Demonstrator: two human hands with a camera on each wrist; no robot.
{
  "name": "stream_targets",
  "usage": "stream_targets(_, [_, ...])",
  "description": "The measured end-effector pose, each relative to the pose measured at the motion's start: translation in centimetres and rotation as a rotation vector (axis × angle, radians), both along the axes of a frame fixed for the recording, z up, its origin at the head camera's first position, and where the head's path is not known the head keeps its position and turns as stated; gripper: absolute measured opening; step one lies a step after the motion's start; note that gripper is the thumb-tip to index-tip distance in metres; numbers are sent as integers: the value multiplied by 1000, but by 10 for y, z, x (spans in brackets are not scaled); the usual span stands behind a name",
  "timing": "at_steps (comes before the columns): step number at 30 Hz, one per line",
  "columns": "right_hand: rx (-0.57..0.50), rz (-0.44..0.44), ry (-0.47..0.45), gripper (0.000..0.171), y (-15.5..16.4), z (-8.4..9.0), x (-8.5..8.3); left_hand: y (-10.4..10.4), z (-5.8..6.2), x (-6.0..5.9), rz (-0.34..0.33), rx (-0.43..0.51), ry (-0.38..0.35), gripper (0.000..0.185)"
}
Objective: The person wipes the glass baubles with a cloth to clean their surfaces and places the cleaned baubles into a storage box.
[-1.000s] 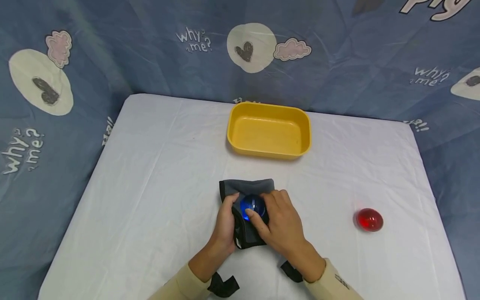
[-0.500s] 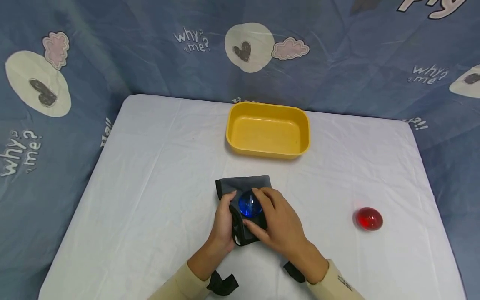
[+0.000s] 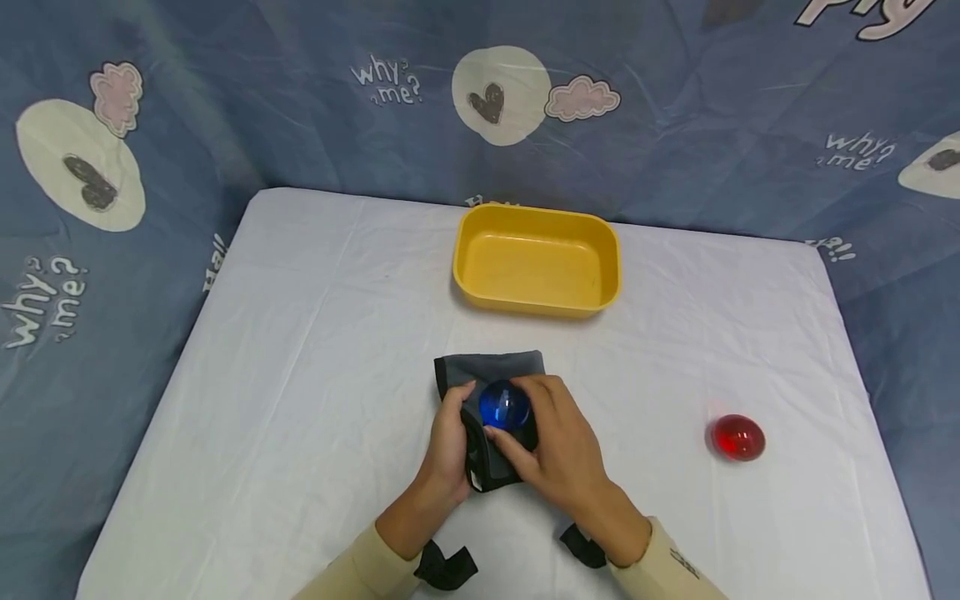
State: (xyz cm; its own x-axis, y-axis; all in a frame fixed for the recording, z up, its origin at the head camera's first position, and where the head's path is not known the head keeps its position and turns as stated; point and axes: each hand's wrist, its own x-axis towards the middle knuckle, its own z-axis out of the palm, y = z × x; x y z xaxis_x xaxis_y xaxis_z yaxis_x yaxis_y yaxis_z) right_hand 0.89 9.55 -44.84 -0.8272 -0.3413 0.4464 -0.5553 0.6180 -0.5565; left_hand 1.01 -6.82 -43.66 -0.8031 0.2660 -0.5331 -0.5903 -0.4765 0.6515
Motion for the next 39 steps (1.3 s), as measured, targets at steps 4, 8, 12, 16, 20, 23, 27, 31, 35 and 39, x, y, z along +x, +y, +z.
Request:
stream_targets(4, [-36,-38,-22,63,-2,1,0,0,0,0,0,1,2,64])
stream_targets(8, [-86,-57,-37,62,-2,1,-1,1,-1,-1,4,14,9,60])
stream_targets(12, [-102,-58,-42,61,-1,2,-3,1,-1,-2,-3,33,3,57])
stream_targets(16, [-49,-35,-75,63,1,6,-3,0,0,-3,-4,36,-1,58])
stream_targets(20, [28,23,-86,72,2,9,-1,-2,1,-5,9,34,-5,59])
stream_targets(23, [71,66,-26,75,3,10,-2,-4,2,-5,11,50,-8,60])
stream_targets(27, [108,83,36,68,3,10,-2,-3,1,-4,16,64,-5,59])
stream_targets(31, [71,70,-2,66,3,10,-2,-4,1,-3,20,52,-1,60])
stream_targets(35, [13,43,-48,62,4,10,-2,-2,0,-4,15,26,-13,62])
stream_targets(39, [-26,4,-64,60,5,9,-3,0,0,-5,9,13,-27,62])
